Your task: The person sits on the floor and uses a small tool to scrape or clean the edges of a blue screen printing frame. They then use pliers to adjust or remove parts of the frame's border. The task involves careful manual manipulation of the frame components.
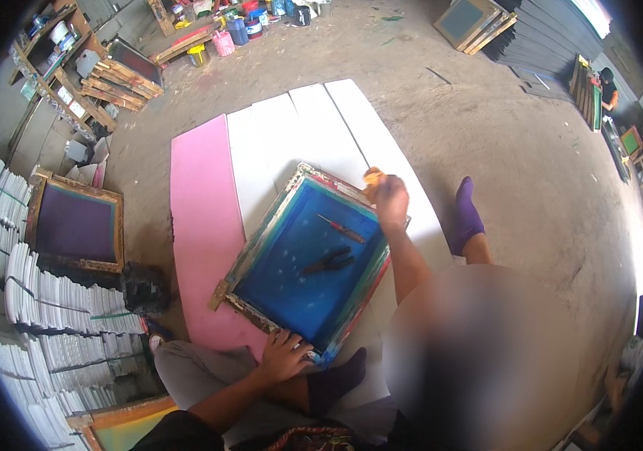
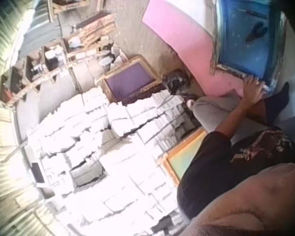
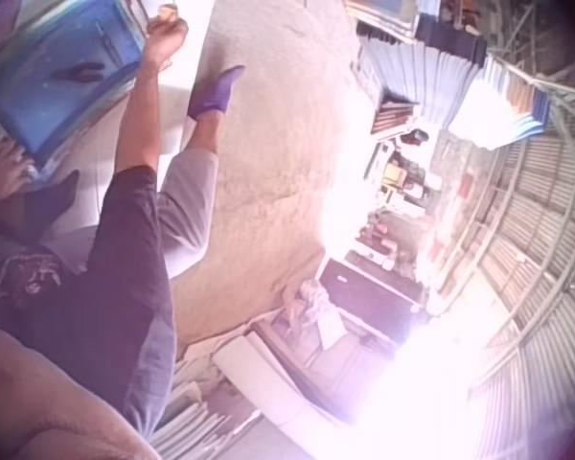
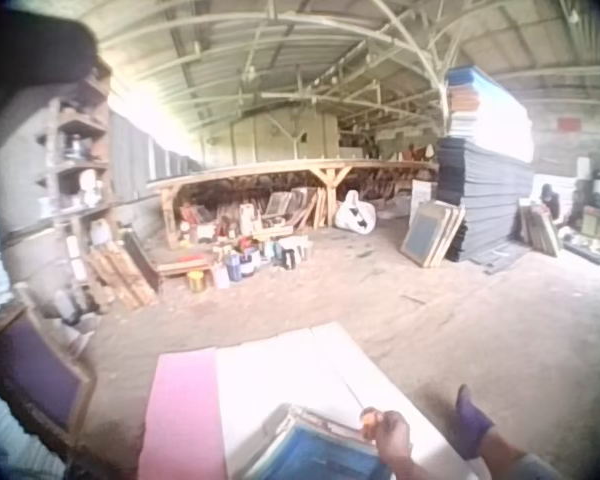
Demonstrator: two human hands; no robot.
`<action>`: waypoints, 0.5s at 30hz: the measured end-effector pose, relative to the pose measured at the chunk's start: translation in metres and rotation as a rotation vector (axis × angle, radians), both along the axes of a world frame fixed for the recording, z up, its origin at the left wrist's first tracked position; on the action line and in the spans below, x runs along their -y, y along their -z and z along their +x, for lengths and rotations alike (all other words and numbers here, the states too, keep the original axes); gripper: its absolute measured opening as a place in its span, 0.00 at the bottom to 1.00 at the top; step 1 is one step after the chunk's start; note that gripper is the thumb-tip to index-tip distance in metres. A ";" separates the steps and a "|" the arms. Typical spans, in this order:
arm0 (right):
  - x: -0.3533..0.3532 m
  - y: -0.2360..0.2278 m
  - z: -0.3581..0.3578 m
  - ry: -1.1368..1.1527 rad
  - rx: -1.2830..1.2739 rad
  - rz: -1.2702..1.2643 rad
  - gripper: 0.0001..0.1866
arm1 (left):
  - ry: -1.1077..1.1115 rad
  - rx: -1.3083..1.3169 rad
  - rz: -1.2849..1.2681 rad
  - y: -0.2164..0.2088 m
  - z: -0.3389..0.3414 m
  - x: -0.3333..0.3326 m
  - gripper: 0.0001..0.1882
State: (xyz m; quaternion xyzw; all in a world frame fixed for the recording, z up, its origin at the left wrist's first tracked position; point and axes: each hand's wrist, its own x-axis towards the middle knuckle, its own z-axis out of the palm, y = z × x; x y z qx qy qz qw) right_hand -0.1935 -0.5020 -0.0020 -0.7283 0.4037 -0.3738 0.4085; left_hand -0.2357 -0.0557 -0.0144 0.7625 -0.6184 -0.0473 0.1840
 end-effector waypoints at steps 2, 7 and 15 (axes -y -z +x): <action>-0.024 0.020 0.004 -0.272 0.154 0.495 0.11 | -0.006 -0.009 0.012 0.001 -0.005 0.005 0.23; -0.092 0.035 -0.013 -0.201 -0.316 -0.178 0.28 | -0.088 -0.031 -0.014 0.011 -0.027 0.033 0.24; -0.123 0.055 -0.108 0.304 -0.657 0.107 0.43 | -0.259 -0.070 0.035 -0.006 0.018 0.034 0.35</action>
